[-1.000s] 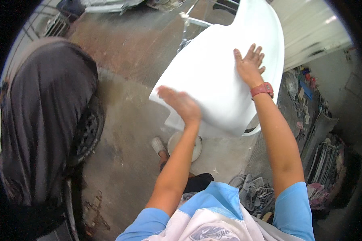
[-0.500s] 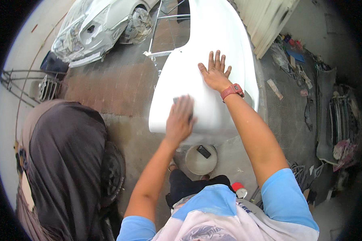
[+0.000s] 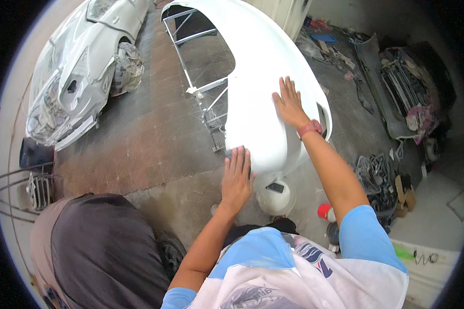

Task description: The person sands a white car bumper with a sanding block, repeatedly dipping it into a bucket of water. They work on the outer surface and edges, then flip the part to sand the inner side.

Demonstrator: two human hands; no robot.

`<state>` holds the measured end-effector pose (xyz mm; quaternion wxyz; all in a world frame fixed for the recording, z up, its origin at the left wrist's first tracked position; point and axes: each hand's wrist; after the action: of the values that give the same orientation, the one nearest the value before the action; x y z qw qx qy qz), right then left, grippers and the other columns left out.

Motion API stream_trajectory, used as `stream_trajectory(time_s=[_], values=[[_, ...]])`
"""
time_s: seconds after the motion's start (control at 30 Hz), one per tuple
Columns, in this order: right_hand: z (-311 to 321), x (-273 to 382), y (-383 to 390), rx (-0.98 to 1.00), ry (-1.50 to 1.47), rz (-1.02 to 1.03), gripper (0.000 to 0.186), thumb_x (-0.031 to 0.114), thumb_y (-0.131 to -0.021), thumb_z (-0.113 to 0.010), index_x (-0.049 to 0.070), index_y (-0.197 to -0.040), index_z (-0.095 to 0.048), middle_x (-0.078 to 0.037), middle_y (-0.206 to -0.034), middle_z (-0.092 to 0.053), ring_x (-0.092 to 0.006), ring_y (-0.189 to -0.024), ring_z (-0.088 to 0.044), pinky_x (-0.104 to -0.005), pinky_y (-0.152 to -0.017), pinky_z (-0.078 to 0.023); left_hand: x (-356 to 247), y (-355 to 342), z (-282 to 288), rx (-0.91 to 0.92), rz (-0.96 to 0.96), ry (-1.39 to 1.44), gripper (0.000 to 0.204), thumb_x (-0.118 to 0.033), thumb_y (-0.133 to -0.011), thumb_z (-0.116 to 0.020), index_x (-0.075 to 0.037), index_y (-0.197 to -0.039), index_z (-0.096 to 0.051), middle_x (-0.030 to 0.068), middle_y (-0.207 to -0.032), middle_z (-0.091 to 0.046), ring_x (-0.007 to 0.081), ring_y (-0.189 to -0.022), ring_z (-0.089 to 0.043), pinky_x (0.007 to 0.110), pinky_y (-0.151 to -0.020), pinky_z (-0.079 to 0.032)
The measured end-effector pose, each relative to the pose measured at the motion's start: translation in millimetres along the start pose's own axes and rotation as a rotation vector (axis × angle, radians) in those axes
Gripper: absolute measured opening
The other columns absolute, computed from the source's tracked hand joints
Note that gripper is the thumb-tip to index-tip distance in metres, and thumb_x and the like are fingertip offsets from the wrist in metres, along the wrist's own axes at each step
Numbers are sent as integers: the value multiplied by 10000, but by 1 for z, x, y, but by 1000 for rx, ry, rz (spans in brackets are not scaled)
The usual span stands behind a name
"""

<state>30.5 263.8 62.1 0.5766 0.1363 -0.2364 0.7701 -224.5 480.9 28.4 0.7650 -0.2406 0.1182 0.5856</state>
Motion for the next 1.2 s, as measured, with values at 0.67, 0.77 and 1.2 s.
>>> stream_trajectory(time_s=[0.67, 0.77, 1.2], values=[[-19, 141, 42, -155, 245, 113, 765, 83, -908, -620, 40, -1633, -380, -191, -1705, -369, -389, -1608, -302, -630, -1296, -216, 63, -135, 61, 41, 314, 512, 676, -366, -1124, -482, 24, -1653, -325, 317, -1611, -456, 472, -1551, -361, 534, -1283, -261], [-45, 154, 120, 111, 361, 191, 820, 226, -928, -641, 69, -1673, -336, -148, -1762, -290, -348, -1644, -232, -643, -1306, -180, 71, -153, 44, 37, 458, 684, 709, -439, -1139, -387, 29, -1664, -297, 326, -1540, -539, 492, -1510, -422, 521, -1266, -291], [-13, 62, -51, -268, 195, -4, 730, 449, -1087, -517, 16, -1651, -352, -200, -1733, -340, -351, -1619, -298, -591, -1320, -181, 50, -168, 45, 0, 471, 489, 507, -356, -1164, -341, 17, -1399, -593, 304, -1286, -697, 494, -1207, -654, 530, -1035, -494]])
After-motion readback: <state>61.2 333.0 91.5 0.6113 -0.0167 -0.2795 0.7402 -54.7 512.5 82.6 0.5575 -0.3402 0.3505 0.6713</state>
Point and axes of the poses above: each hand's wrist, its own y-axis away from the middle knuckle, its own z-axis out of the back of the hand, x = y × z
